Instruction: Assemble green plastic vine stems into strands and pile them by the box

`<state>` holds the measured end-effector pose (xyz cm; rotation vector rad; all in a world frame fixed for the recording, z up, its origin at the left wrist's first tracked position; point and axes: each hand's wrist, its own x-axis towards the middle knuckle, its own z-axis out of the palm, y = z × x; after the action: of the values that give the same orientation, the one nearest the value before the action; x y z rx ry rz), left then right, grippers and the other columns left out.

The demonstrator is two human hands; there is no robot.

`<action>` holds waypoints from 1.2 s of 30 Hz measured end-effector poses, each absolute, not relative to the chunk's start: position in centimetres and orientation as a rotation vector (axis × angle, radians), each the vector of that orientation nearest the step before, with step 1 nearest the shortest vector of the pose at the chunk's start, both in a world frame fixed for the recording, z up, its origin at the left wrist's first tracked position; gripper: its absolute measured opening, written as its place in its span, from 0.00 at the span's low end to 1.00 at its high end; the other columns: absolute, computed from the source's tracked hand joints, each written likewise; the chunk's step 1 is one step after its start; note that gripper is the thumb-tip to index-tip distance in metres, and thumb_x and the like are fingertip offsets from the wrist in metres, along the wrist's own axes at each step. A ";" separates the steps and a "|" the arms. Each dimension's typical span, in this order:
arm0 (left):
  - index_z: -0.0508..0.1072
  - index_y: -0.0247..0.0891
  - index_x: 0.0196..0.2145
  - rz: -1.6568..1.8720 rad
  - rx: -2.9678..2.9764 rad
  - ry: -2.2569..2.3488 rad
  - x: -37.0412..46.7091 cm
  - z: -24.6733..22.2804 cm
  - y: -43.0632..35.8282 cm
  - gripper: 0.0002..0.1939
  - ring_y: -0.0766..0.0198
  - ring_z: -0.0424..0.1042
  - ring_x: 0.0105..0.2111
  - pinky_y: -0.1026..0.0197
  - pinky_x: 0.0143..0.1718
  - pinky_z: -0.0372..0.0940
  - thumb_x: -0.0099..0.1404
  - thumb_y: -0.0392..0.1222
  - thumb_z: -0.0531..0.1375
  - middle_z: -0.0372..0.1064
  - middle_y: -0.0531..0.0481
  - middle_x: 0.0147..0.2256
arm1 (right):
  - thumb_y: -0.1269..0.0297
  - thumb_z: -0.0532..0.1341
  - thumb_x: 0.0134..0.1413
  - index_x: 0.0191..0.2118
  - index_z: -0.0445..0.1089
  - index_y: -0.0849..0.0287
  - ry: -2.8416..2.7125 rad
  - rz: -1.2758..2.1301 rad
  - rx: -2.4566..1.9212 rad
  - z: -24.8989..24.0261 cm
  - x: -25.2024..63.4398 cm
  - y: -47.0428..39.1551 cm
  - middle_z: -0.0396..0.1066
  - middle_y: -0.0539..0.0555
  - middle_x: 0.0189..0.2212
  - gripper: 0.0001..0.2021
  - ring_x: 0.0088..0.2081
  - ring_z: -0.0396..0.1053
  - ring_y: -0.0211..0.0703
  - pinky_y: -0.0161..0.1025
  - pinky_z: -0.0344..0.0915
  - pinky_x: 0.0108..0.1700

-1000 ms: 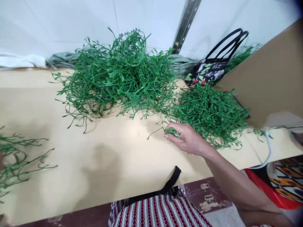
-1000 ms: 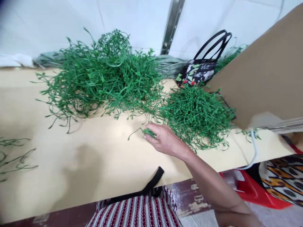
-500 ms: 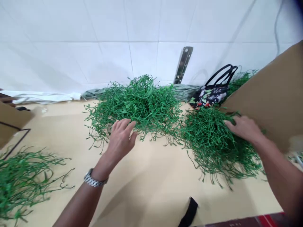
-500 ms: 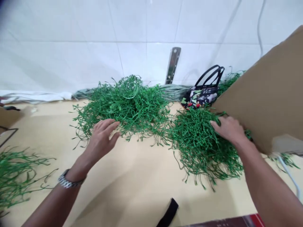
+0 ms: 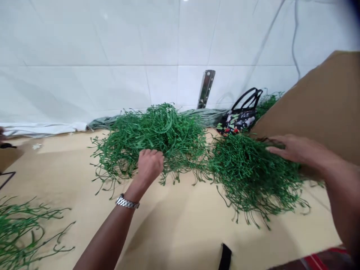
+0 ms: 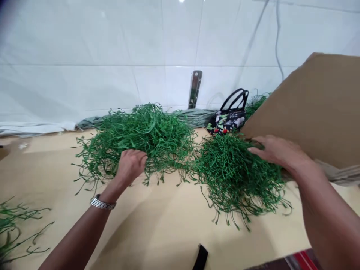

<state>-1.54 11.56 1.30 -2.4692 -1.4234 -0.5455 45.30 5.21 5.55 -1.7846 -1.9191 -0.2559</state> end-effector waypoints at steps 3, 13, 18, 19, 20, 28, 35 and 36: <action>0.72 0.39 0.42 -0.750 -2.335 -1.347 -1.4 0.8 9.7 0.13 0.43 0.59 0.52 0.35 0.50 0.48 0.61 0.39 0.52 0.69 0.40 0.45 | 0.51 0.56 0.52 0.39 0.72 0.55 -2.040 -0.405 -2.084 7.9 38.6 4.4 0.72 0.60 0.38 0.16 0.32 0.68 0.49 0.43 0.58 0.32; 0.70 0.37 0.44 -0.449 -2.626 -1.078 1.1 -2.2 10.2 0.14 0.48 0.56 0.57 0.32 0.58 0.34 0.60 0.36 0.54 0.61 0.37 0.53 | 0.64 0.54 0.55 0.37 0.69 0.67 -2.553 -0.086 -1.880 2.0 21.5 6.0 0.71 0.61 0.27 0.12 0.35 0.67 0.49 0.43 0.55 0.41; 0.72 0.35 0.37 -0.504 -2.666 -1.085 0.4 -2.2 13.3 0.12 0.49 0.53 0.58 0.31 0.56 0.30 0.61 0.35 0.50 0.60 0.40 0.54 | 0.63 0.50 0.59 0.38 0.67 0.61 -2.567 -0.064 -1.564 3.2 21.7 2.0 0.70 0.57 0.32 0.11 0.37 0.62 0.45 0.39 0.52 0.39; 0.73 0.35 0.36 -0.502 -2.682 -1.082 0.6 -2.2 13.4 0.13 0.48 0.52 0.58 0.31 0.56 0.30 0.61 0.35 0.48 0.59 0.42 0.55 | 0.64 0.51 0.58 0.37 0.67 0.62 -2.548 -0.034 -1.515 3.4 21.9 1.3 0.70 0.56 0.31 0.10 0.36 0.62 0.44 0.39 0.52 0.39; 0.73 0.35 0.34 -0.503 -2.696 -1.081 0.8 -2.2 13.3 0.15 0.47 0.53 0.58 0.32 0.57 0.29 0.62 0.36 0.47 0.59 0.45 0.55 | 0.64 0.51 0.58 0.37 0.67 0.62 -2.526 0.013 -1.484 3.4 22.1 0.7 0.69 0.56 0.30 0.10 0.34 0.61 0.44 0.39 0.52 0.38; 0.69 0.37 0.25 -0.888 -2.835 -0.878 -0.5 -0.4 6.7 0.06 0.51 0.56 0.57 0.39 0.60 0.36 0.56 0.36 0.53 0.56 0.41 0.57 | 0.61 0.52 0.57 0.36 0.67 0.61 -2.172 0.610 -1.443 2.9 22.5 -1.5 0.67 0.53 0.28 0.10 0.31 0.62 0.39 0.35 0.58 0.33; 0.63 0.37 0.49 -0.733 -2.966 -0.822 -0.6 -0.1 1.1 0.21 0.49 0.52 0.58 0.37 0.59 0.37 0.57 0.34 0.52 0.61 0.40 0.54 | 0.61 0.50 0.59 0.35 0.66 0.61 -2.145 1.100 -1.233 2.0 19.1 -2.3 0.67 0.51 0.27 0.11 0.27 0.62 0.35 0.32 0.58 0.28; 0.65 0.37 0.47 -0.731 -2.988 -0.833 -0.7 -0.4 0.8 0.18 0.50 0.55 0.57 0.39 0.59 0.38 0.58 0.34 0.51 0.65 0.41 0.51 | 0.60 0.51 0.58 0.34 0.67 0.60 -2.253 1.060 -1.199 2.3 18.9 -2.1 0.67 0.50 0.27 0.11 0.27 0.62 0.35 0.33 0.58 0.28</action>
<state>-0.74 0.81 -0.36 -2.9877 -0.8331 -0.7310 18.93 -2.15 2.27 -1.1988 -2.2532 1.0599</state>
